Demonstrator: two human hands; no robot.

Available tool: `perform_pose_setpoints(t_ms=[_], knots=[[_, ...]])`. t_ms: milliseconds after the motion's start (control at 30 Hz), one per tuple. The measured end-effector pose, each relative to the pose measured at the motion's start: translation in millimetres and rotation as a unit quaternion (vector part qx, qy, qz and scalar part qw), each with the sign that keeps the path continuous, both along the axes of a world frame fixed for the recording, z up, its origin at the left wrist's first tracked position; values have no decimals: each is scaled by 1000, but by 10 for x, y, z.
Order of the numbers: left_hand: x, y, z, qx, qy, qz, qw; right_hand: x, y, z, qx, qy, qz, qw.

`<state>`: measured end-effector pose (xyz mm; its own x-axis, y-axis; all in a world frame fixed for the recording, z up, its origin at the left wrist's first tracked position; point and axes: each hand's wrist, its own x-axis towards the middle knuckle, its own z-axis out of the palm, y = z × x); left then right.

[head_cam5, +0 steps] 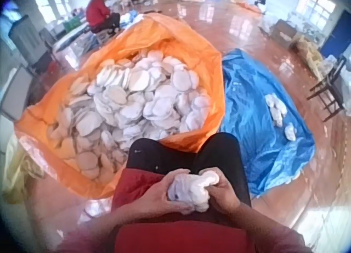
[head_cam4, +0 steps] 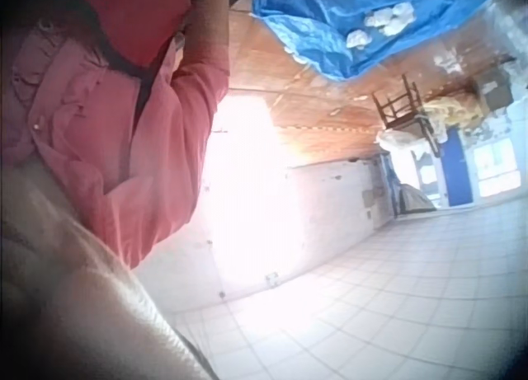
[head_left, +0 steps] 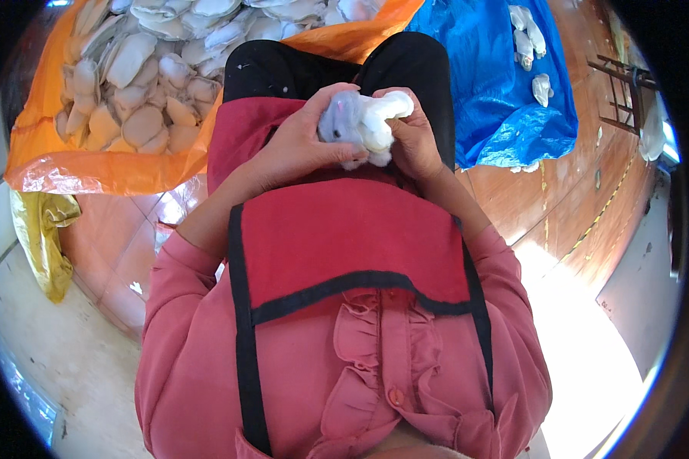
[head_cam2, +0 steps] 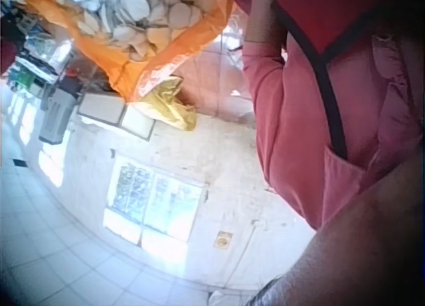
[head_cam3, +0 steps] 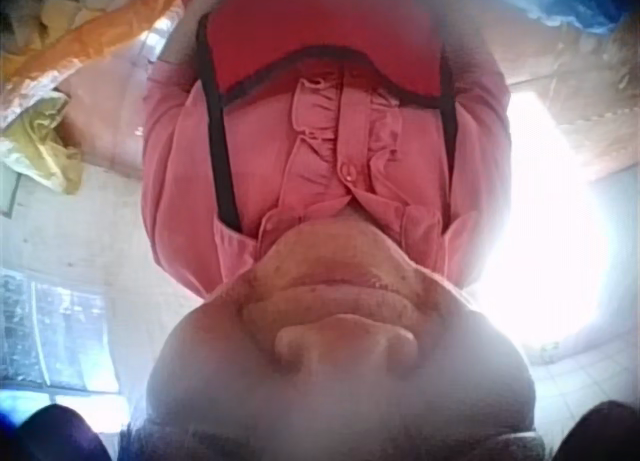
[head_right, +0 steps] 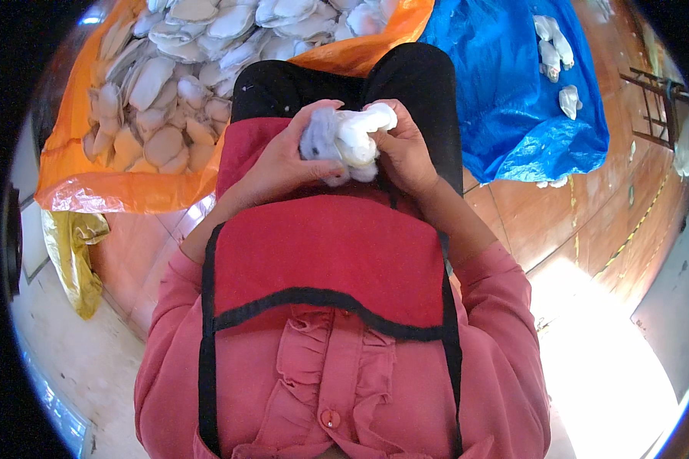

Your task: The person sits on the floor and repeatedly stuffs white fabric into the openings of white slipper-like sandals taken from a large orange bag. The person handles the sandals one at a time, inserting the fabric by hand and adjusting it inside each unit.

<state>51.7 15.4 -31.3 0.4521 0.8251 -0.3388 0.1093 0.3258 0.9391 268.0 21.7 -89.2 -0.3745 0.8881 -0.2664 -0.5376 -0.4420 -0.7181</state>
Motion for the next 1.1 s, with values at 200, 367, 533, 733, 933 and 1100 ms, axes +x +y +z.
perform_pose_setpoints(t_ms=[200,367,533,733,933,1100], knots=[[-84,-60,-53,117,115,1,986,83,-12,126,-35,-87,100,991],[-160,-71,-116,337,206,-10,919,188,204,369,124,-231,227,938],[-208,-81,4,374,250,-54,891,91,280,485,265,-375,284,842],[-238,-183,-147,180,37,65,981,-30,226,469,319,-411,297,800],[-233,-209,-140,-113,-139,189,966,-76,146,443,369,-452,271,765],[-175,-126,-127,-173,-187,221,941,-29,136,400,392,-459,256,755]])
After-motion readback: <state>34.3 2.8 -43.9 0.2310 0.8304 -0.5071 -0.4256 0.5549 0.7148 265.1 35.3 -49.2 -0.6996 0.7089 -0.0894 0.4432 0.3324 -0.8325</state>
